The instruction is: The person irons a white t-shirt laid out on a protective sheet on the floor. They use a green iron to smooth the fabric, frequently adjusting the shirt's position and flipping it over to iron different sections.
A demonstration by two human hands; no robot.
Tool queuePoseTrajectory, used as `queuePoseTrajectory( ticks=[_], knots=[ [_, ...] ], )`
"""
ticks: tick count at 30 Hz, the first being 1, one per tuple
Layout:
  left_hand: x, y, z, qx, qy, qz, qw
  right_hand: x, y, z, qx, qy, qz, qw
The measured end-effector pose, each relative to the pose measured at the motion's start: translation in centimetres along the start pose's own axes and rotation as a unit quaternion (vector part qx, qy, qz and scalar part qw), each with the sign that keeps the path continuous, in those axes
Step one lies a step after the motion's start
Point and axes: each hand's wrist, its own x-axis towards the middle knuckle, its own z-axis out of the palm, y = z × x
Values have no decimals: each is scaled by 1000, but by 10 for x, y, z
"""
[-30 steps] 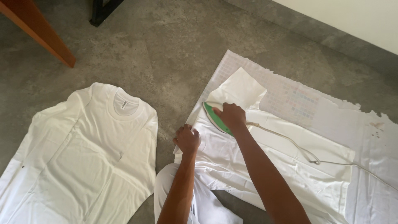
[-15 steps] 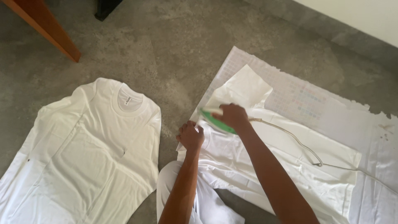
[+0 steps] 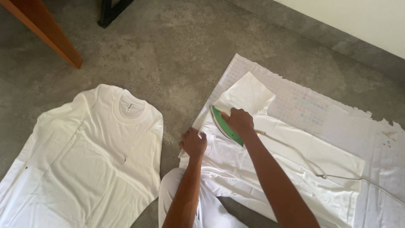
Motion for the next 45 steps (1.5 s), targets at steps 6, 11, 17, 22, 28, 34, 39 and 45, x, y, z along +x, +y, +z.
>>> queuePoseTrajectory(
  ticks=[6, 11, 17, 22, 28, 34, 39, 45],
  knots=[
    [-4, 1, -8, -24, 5, 5, 1000, 30, 33, 29, 36, 64, 98, 992],
    [2, 5, -13, -29, 16, 12, 999, -20, 18, -9, 4, -10, -12, 1000],
    [3, -8, -5, -40, 1, 0, 999, -49, 61, 0, -41, -12, -13, 999],
    [3, -8, -4, -17, 0, 10, 1000, -30, 125, -4, -33, 13, 56, 998],
    [-38, 39, -72, 27, -14, 143, 989, -20, 138, -28, 21, 26, 79, 996],
    [-57, 45, -71, 172, -161, 276, 932, 24, 104, -50, 49, 13, -39, 998],
    [-54, 55, -84, 197, -333, 219, 896, 71, 74, -47, -23, 14, -91, 996],
    [-50, 53, -84, 178, -349, 230, 891, 105, 69, -41, -35, 28, -67, 997]
  ],
)
